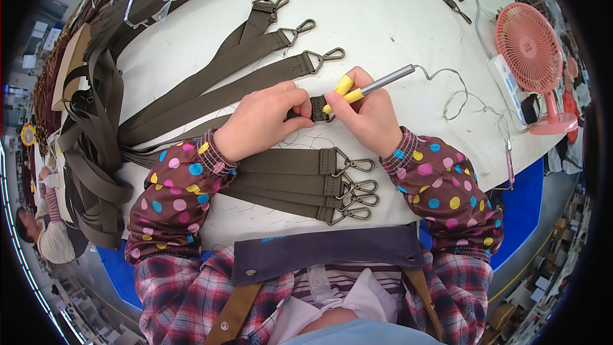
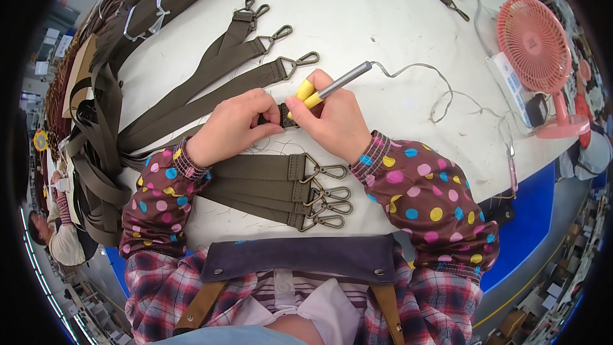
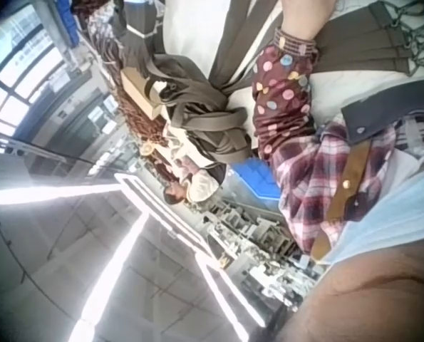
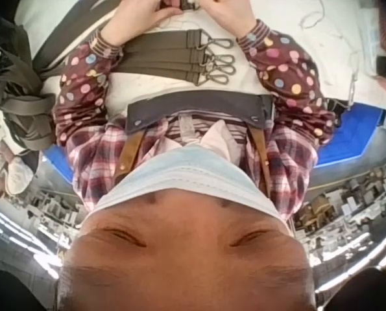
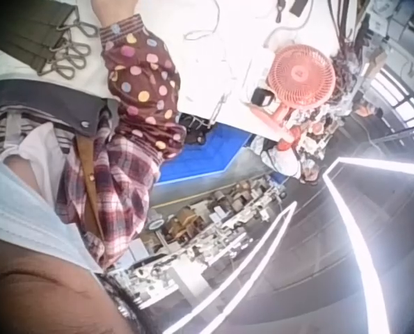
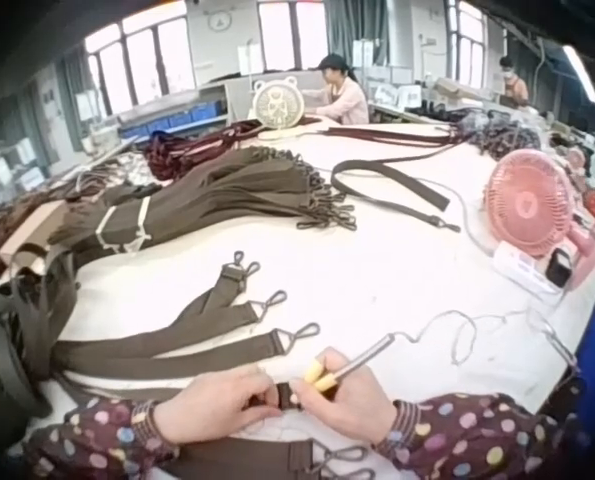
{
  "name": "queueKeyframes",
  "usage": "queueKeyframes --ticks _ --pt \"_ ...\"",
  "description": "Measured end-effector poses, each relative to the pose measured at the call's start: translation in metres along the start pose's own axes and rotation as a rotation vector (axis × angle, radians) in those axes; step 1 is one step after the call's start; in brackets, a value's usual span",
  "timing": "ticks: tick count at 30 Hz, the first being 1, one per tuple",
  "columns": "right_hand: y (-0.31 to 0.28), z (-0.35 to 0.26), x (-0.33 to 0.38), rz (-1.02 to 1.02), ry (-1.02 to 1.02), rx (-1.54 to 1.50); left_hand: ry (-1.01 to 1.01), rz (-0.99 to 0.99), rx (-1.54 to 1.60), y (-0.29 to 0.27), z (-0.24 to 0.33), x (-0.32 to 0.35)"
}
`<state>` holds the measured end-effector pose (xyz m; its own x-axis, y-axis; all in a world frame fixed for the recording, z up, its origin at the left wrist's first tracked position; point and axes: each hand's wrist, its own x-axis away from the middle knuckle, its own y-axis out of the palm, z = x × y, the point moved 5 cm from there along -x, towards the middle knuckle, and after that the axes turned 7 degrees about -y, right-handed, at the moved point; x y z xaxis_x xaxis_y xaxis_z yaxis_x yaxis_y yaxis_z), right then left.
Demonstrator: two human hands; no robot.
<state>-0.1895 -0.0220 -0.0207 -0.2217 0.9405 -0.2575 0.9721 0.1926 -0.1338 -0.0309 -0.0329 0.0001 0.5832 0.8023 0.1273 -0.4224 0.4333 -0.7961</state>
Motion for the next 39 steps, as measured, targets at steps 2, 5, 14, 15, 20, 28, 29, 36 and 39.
queueKeyframes --ticks 2,5,14,15,20,28,29,36,39 --pt "0.001 0.002 0.001 0.004 0.001 -0.02 -0.003 -0.02 0.057 -0.001 -0.003 -0.002" --pt "0.001 0.002 0.001 -0.005 0.001 -0.016 -0.089 -0.08 0.229 -0.002 -0.01 -0.004" --pt "0.004 0.001 0.002 -0.044 -0.032 0.126 -0.2 -0.202 0.656 0.007 -0.022 -0.003" --pt "0.004 0.001 0.002 -0.046 -0.03 0.138 -0.2 -0.203 0.658 0.007 -0.021 -0.003" --pt "0.003 0.003 0.001 -0.048 -0.045 0.171 -0.19 -0.198 0.669 0.007 -0.02 -0.005" --pt "0.004 0.0 0.0 -0.056 -0.055 0.209 -0.189 -0.199 0.655 0.006 -0.02 -0.005" --pt "0.004 0.0 0.0 -0.057 -0.057 0.214 -0.206 -0.195 0.668 0.006 -0.02 -0.005" --pt "-0.002 0.003 0.003 0.042 -0.042 0.11 -0.154 -0.206 0.279 -0.018 -0.001 -0.01" --pt "-0.005 0.004 0.003 0.066 -0.029 0.093 0.132 -0.218 0.068 -0.015 0.006 -0.02"
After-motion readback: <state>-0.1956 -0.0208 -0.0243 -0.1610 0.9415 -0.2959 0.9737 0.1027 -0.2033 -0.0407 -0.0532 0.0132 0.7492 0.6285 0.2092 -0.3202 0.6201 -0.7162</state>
